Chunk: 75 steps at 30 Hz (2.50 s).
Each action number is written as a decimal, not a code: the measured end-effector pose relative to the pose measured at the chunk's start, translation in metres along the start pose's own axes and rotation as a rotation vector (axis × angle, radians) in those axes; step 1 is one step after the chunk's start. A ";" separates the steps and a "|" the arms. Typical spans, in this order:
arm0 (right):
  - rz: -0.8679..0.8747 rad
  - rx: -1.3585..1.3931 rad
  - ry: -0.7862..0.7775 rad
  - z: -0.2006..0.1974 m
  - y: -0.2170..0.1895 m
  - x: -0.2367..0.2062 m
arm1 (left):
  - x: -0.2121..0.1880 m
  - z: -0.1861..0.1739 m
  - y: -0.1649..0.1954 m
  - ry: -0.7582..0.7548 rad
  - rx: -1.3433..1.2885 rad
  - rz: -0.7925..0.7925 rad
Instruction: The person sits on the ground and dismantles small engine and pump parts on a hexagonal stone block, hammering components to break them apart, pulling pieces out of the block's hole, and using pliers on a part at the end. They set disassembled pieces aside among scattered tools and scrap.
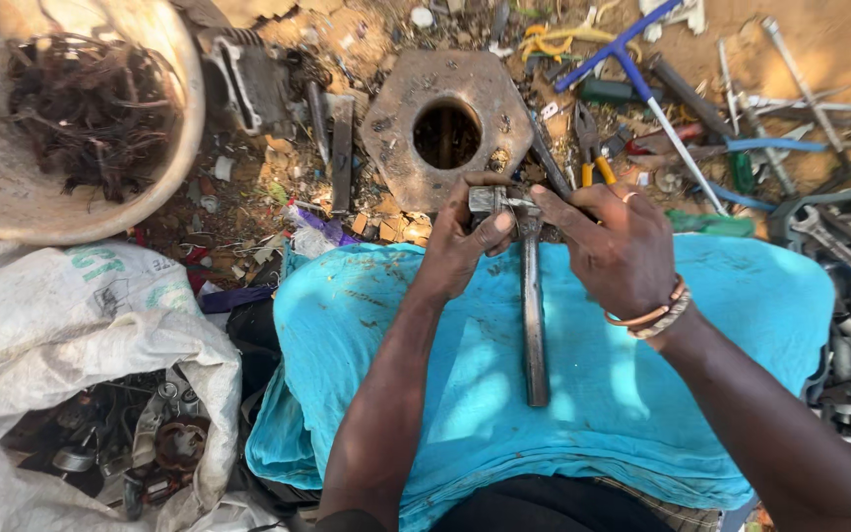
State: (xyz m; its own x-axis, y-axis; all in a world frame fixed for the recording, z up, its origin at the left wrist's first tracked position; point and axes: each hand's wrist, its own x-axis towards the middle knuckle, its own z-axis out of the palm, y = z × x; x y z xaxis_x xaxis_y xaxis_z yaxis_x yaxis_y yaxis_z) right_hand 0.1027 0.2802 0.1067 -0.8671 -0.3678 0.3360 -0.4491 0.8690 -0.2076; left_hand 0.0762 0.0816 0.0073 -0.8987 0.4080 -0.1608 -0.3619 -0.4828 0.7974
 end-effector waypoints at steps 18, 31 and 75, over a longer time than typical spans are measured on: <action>-0.153 -0.370 -0.366 -0.090 -0.068 0.024 | -0.038 0.020 0.019 -0.207 -0.031 0.232; 0.177 0.101 -0.211 -0.007 -0.019 -0.018 | -0.020 -0.007 0.019 0.160 0.055 0.251; -0.050 0.941 -0.459 0.174 -0.277 0.025 | -0.108 -0.034 0.154 0.749 0.137 1.004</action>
State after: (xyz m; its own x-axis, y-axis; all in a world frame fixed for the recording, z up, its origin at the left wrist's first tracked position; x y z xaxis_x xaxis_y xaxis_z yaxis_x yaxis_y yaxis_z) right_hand 0.1680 -0.0268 0.0130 -0.7531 -0.6575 0.0242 -0.3024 0.3133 -0.9002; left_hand 0.1096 -0.0631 0.1278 -0.6978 -0.6522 0.2962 0.5494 -0.2220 0.8055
